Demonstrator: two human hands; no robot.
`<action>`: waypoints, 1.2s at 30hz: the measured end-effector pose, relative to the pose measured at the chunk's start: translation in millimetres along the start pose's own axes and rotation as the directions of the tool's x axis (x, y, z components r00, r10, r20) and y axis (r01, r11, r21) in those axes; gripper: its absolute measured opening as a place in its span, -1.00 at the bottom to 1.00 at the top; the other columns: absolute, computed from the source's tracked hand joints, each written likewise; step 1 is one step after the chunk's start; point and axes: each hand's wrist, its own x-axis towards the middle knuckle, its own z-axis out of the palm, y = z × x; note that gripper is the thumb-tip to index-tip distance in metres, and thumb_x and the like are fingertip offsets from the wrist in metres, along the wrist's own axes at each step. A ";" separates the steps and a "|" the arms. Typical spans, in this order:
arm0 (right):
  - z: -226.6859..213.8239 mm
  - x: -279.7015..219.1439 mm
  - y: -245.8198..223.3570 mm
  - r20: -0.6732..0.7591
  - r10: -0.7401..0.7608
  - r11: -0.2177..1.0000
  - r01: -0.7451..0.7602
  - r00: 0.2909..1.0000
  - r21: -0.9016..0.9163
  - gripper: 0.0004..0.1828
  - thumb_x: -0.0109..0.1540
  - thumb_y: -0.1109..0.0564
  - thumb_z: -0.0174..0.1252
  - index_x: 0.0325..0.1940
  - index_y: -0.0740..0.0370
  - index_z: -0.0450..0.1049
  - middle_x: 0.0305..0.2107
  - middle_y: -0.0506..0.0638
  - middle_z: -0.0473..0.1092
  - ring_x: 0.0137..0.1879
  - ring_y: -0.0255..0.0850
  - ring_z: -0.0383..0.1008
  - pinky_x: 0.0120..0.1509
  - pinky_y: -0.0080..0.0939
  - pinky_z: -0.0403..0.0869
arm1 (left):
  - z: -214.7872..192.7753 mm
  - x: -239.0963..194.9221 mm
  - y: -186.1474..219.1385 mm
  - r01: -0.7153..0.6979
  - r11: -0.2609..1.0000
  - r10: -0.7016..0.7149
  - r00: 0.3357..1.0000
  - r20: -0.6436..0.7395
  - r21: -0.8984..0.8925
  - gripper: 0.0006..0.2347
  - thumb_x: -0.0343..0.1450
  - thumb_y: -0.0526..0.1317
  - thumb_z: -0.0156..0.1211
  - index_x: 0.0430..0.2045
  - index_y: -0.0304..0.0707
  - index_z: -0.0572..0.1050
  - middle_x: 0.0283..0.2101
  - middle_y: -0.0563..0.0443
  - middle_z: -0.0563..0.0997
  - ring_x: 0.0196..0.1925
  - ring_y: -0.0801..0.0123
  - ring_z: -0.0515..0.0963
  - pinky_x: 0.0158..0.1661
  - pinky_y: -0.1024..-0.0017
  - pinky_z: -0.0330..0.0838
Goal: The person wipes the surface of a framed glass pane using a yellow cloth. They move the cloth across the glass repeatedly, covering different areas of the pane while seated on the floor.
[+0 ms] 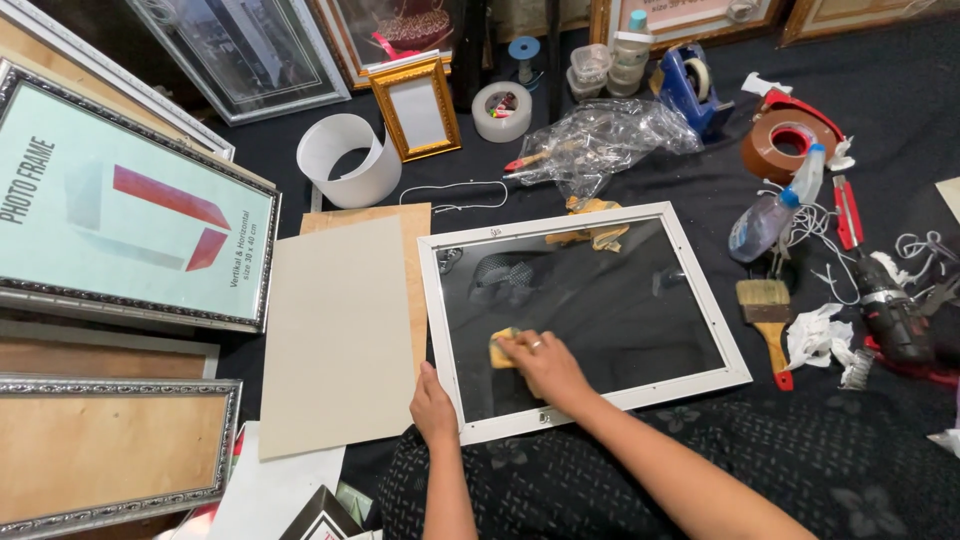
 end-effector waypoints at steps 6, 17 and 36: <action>-28.1 -77.9 148.3 0.101 0.583 0.803 -0.554 0.806 -0.219 -0.31 0.22 0.08 0.11 0.44 -0.39 0.26 0.06 0.00 0.33 -0.12 0.20 0.37 -0.17 0.19 0.51 | -7.3 -7.7 11.2 0.043 0.999 -0.043 0.999 0.024 -0.006 -0.37 0.49 0.24 -0.33 -0.04 -0.27 0.63 0.07 -0.18 0.66 0.18 -0.04 0.55 0.18 0.15 0.33; 2.7 -137.5 216.6 -0.081 0.816 0.556 -0.816 0.572 -0.160 -0.43 0.28 0.15 0.17 0.41 0.01 0.45 0.06 0.07 0.27 0.08 0.21 0.45 0.13 0.10 0.54 | -16.7 -23.7 21.7 0.013 0.993 0.005 0.988 0.156 -0.114 -0.33 0.57 0.32 -0.30 0.25 -0.29 0.47 0.32 -0.31 0.46 0.43 -0.12 0.31 0.38 0.05 0.13; 40.1 5.7 -72.1 0.071 0.030 0.978 -0.044 0.997 0.205 -0.92 0.29 -0.08 0.18 -0.19 -0.15 0.51 -0.20 -0.19 0.38 -0.22 -0.10 0.41 -0.09 -0.16 0.45 | -9.9 -16.8 6.5 -0.082 0.984 0.099 0.989 0.110 -0.156 -0.39 0.57 0.25 -0.28 0.23 -0.28 0.47 0.26 -0.27 0.52 0.38 -0.07 0.39 0.37 0.08 0.18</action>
